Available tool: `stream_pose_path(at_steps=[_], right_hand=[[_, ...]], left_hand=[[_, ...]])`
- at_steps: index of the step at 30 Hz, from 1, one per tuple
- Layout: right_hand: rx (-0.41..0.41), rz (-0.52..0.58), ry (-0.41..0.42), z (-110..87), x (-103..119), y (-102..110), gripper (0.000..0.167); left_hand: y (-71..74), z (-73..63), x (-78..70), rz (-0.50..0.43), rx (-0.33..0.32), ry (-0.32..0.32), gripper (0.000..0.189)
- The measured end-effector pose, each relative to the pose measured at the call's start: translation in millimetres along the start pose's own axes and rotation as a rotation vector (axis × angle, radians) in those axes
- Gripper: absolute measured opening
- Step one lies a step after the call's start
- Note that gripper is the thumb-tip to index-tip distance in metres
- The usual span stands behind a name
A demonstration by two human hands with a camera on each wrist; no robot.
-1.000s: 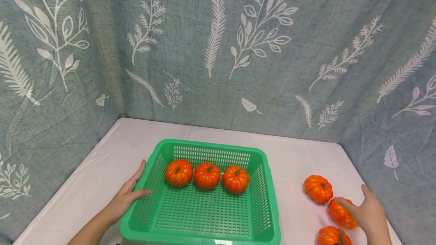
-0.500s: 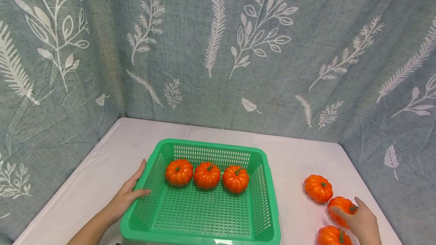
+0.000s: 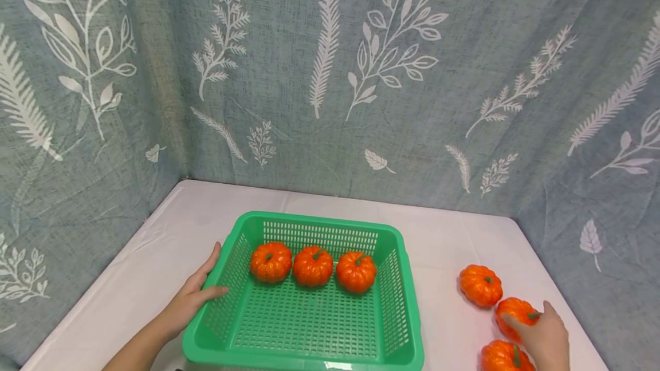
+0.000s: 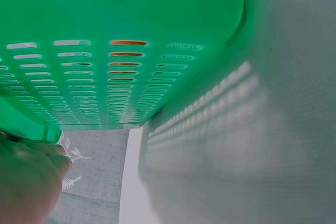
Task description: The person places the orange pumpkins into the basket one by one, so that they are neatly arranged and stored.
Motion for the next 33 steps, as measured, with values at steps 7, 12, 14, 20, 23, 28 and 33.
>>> stream_pose_path(at_steps=[7, 12, 14, 20, 23, 28, 33], right_hand=[[-0.005, 0.028, -0.005, 1.7, -0.4, -6.2, 0.093], [-0.005, 0.033, -0.005, -0.7, 2.2, -6.4, 0.092], [-0.002, 0.026, -0.010, -1.3, 2.5, -6.4, 0.091], [-0.005, 0.016, -0.021, -2.8, 3.9, -6.0, 0.091], [-0.006, 0.034, -0.018, -3.1, 5.9, -4.6, 0.093], [-0.037, 0.034, 0.000, -2.8, 6.5, 1.3, 0.093], [-0.059, 0.036, -0.001, 0.3, 5.6, 4.8, 0.094]], left_hand=[[-0.3, -0.4, 0.1, -0.010, -0.002, -0.003, 0.084], [-0.4, -0.7, -0.6, -0.007, -0.007, -0.001, 0.084], [-0.5, -0.6, -0.6, -0.007, -0.004, -0.002, 0.084], [-1.2, -0.6, 0.3, -0.024, 0.006, -0.005, 0.084], [-1.3, -0.7, 0.5, -0.025, 0.008, -0.010, 0.084], [-1.4, -0.8, 0.4, -0.017, 0.004, -0.010, 0.084], [-1.5, -0.4, 0.9, -0.013, 0.001, -0.012, 0.084]])
Point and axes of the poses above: each hand's wrist, its own z-axis towards the middle knuckle, its own y-axis out of the back of the hand, x = y × z, the point moved 2 cm from there along z, towards the middle knuckle, and after that the axes turned 13 degrees about x, right-handed, at the moved point
